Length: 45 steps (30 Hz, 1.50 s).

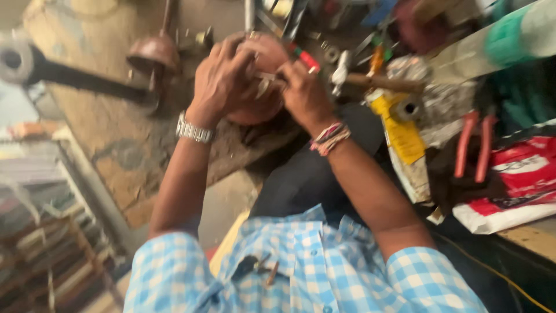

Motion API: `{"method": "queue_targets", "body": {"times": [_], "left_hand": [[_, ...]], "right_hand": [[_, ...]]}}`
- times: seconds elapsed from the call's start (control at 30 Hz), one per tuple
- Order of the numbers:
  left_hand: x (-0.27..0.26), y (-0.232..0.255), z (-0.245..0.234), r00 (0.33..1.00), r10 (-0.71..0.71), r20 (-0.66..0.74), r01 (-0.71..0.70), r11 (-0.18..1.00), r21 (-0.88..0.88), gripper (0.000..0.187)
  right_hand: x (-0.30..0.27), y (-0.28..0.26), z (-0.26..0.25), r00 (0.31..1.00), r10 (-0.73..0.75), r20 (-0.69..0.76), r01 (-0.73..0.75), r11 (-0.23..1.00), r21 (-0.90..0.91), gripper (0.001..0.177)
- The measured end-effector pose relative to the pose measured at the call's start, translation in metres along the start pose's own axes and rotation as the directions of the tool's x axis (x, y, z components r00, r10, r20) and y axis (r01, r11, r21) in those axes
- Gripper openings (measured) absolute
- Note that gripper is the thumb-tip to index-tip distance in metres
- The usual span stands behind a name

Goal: The person uses a screwdriver to tighten screws on a small white electrical component attached to a reddish-brown circular base. They repeatedly adjust the component and wires, occasionally picking up a wooden-handled tool to tap the assembly. The work is performed on a cluttered workbench with various tools and parts visible.

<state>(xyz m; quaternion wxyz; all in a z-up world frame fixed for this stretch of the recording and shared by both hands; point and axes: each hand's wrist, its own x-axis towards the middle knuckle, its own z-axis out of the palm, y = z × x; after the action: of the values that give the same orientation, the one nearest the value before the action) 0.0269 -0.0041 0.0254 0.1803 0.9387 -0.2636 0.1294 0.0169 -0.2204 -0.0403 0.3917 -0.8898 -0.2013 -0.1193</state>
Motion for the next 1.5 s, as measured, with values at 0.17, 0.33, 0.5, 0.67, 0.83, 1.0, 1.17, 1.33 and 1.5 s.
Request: {"method": "queue_targets", "body": {"times": [0.17, 0.33, 0.5, 0.67, 0.83, 1.0, 1.17, 1.33, 1.5], "left_hand": [[0.005, 0.007, -0.007, 0.999, -0.039, 0.034, 0.039, 0.999, -0.008, 0.042], [0.007, 0.006, -0.008, 0.999, -0.013, 0.045, 0.014, 1.0, -0.014, 0.044], [0.01, 0.005, -0.012, 0.998, 0.031, 0.062, -0.031, 1.0, -0.006, 0.043], [0.009, 0.004, -0.014, 0.996, 0.042, 0.073, -0.04, 0.999, -0.023, 0.044], [0.009, 0.004, -0.011, 0.997, 0.025, 0.075, -0.025, 1.0, -0.012, 0.045], [0.007, 0.003, -0.009, 0.998, 0.03, 0.056, -0.03, 0.999, -0.013, 0.041], [0.01, 0.008, -0.011, 0.998, 0.023, 0.051, -0.023, 1.0, -0.01, 0.04], [0.009, 0.008, -0.012, 0.999, 0.014, 0.044, -0.013, 1.0, -0.019, 0.037], [0.01, 0.004, -0.011, 0.995, 0.091, 0.04, -0.091, 0.996, -0.005, 0.042]], "right_hand": [[-0.004, -0.006, -0.001, 0.998, 0.031, 0.049, -0.032, 0.999, 0.022, 0.019], [0.001, -0.005, -0.006, 0.999, 0.048, 0.003, -0.048, 0.991, 0.122, 0.017], [0.004, -0.009, -0.007, 0.986, 0.133, 0.101, -0.138, 0.99, 0.042, 0.017], [0.001, -0.004, -0.007, 0.999, -0.01, -0.045, 0.02, 0.972, 0.233, 0.025], [-0.001, -0.001, 0.008, 0.969, 0.221, 0.113, -0.222, 0.975, -0.004, 0.015], [-0.002, -0.01, -0.005, 0.999, 0.029, -0.034, -0.022, 0.98, 0.196, 0.032], [0.003, -0.012, -0.001, 0.951, 0.278, 0.135, -0.28, 0.96, -0.001, 0.019], [-0.002, -0.013, -0.009, 1.0, 0.029, 0.005, -0.029, 0.989, 0.142, 0.027], [-0.001, -0.007, -0.005, 0.991, 0.109, 0.071, -0.119, 0.98, 0.159, 0.019]]}}
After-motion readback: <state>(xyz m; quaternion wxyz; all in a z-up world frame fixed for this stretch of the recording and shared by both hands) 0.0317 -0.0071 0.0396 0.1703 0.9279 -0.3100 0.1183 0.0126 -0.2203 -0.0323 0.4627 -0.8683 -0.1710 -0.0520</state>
